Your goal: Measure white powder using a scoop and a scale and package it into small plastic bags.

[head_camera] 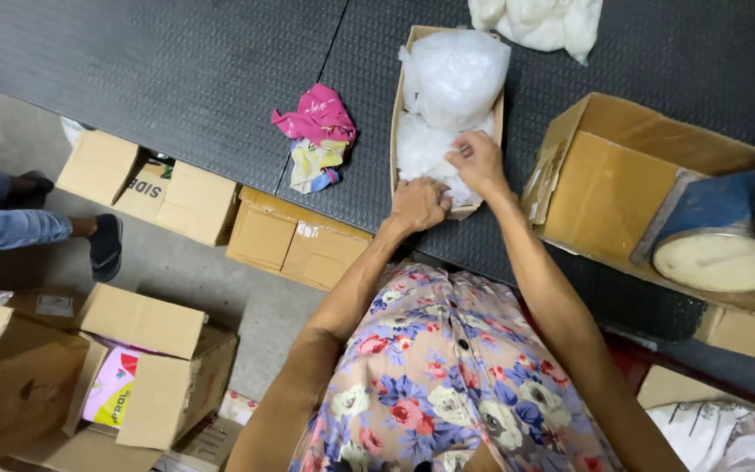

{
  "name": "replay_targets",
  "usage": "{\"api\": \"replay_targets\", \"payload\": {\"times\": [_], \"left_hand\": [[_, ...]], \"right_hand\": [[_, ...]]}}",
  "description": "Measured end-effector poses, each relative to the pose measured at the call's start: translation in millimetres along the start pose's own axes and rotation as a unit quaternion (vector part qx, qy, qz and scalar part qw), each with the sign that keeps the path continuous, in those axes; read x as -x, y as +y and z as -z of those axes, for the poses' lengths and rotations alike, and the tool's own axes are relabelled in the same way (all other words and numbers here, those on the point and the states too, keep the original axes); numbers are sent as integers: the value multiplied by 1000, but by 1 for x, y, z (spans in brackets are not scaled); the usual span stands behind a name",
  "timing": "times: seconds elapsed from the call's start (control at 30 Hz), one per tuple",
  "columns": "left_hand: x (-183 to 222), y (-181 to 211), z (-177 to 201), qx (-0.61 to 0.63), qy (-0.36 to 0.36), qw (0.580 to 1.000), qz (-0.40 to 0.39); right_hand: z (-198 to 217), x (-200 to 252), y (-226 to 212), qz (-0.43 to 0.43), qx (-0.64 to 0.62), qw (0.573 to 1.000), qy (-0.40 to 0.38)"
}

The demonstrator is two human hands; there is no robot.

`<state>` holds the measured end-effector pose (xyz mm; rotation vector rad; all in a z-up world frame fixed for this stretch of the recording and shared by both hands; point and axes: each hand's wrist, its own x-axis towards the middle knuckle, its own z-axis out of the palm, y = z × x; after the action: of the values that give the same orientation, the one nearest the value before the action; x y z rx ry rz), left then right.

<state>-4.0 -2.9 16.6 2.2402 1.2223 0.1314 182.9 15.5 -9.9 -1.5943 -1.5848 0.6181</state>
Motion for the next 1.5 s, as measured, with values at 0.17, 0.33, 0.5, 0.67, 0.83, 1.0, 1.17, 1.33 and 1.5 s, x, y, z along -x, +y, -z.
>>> {"api": "replay_targets", "payload": {"times": [0.17, 0.33, 0.5, 0.67, 0.83, 1.0, 1.17, 1.33, 1.5], "left_hand": [[-25, -21, -17, -7, 6, 1000, -9], [-58, -44, -6, -30, 16, 998, -50], [-50, -39, 15, -10, 52, 994, -94], [-35, -24, 50, 61, 35, 991, -116], [-29, -5, 77, 167, 173, 959, -149], [-55, -11, 59, 303, 181, 930, -106], [-59, -17, 71, 569, 131, 811, -37], [-65, -32, 90, 779, 192, 590, -89], [-63, -37, 95, 787, 238, 563, -89]], "right_hand": [[43, -1, -34, -123, -165, 978, 20], [39, 11, -19, -99, -138, 985, 39], [33, 14, 2, -202, -296, 924, 134], [61, 1, -12, -162, -366, 895, 199], [65, -14, -23, -110, -564, 804, 155], [83, -18, -76, -207, -640, 729, 126], [74, -16, -39, -202, -704, 676, 86], [34, -12, 28, -214, -432, 857, 180], [43, 3, -1, -136, -85, 974, 160]]}}
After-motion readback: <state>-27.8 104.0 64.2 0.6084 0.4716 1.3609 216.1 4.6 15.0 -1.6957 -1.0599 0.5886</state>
